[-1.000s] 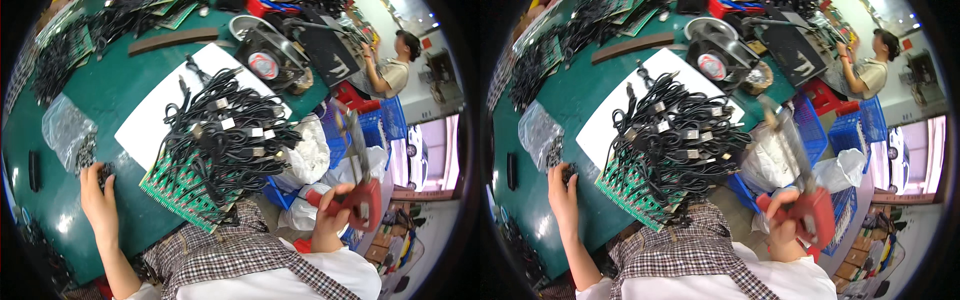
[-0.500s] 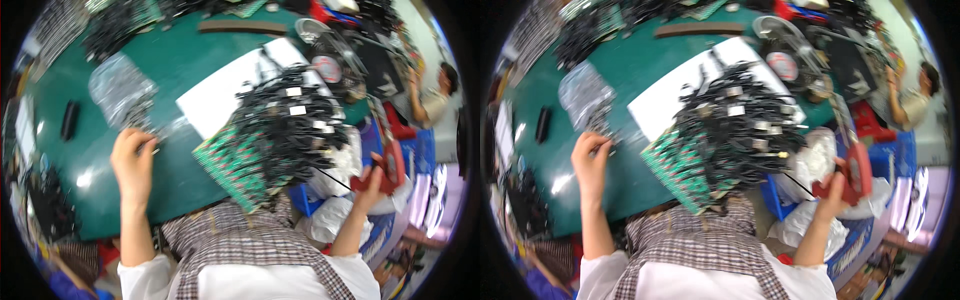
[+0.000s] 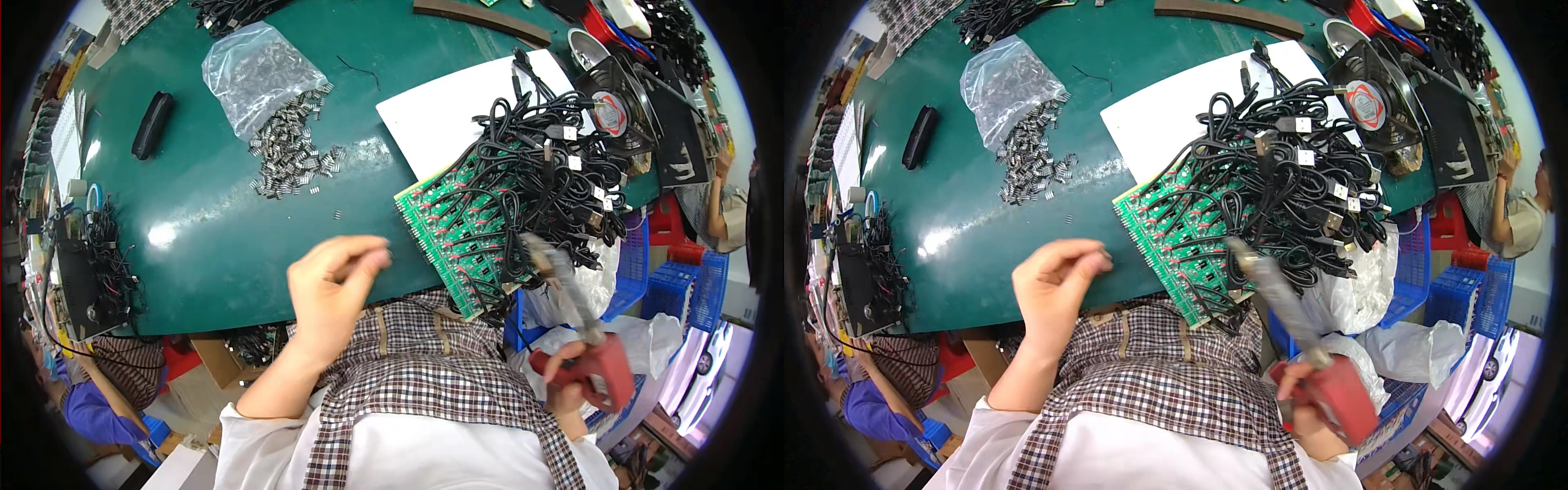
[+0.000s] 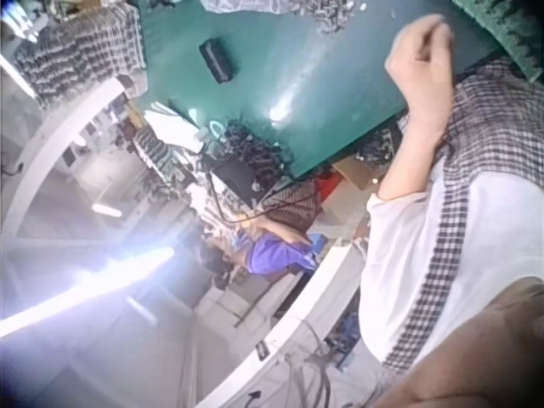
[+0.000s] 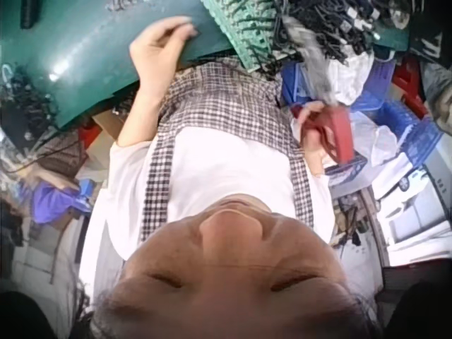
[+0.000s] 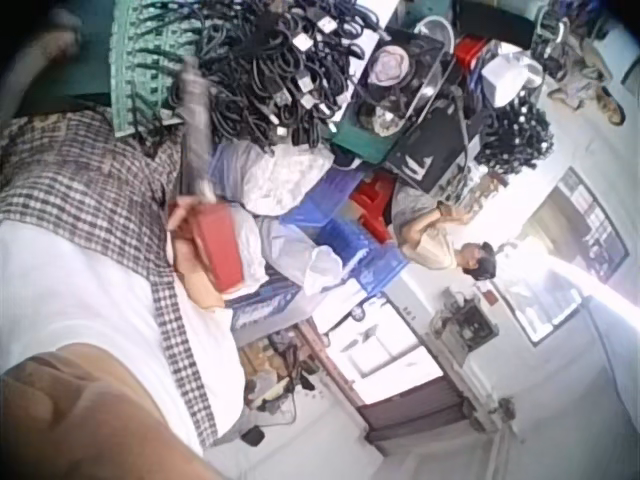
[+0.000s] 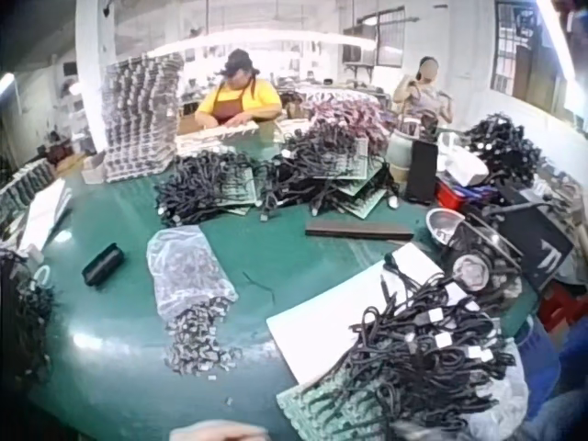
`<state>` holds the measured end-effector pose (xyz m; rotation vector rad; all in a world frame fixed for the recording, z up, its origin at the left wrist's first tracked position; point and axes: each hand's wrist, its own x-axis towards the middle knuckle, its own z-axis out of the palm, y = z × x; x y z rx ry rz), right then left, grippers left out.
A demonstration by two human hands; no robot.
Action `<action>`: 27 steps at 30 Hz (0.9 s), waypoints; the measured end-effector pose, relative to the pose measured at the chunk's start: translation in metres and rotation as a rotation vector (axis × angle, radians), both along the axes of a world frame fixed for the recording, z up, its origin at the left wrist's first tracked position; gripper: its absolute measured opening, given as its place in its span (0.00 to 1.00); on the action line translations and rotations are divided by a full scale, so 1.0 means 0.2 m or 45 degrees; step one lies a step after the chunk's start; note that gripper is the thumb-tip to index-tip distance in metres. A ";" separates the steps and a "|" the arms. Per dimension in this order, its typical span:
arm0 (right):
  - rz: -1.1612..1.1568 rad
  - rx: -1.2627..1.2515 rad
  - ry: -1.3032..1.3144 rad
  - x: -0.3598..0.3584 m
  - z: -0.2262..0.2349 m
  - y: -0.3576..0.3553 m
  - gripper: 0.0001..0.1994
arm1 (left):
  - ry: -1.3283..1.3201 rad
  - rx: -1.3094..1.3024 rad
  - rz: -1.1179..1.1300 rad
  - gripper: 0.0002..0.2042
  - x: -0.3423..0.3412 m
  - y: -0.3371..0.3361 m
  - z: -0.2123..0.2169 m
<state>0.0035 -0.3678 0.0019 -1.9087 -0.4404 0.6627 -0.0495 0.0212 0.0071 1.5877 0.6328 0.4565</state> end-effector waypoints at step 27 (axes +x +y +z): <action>-0.155 0.387 0.589 0.02 0.17 0.45 0.27 | 0.218 -0.689 -0.297 0.05 0.03 -0.15 0.09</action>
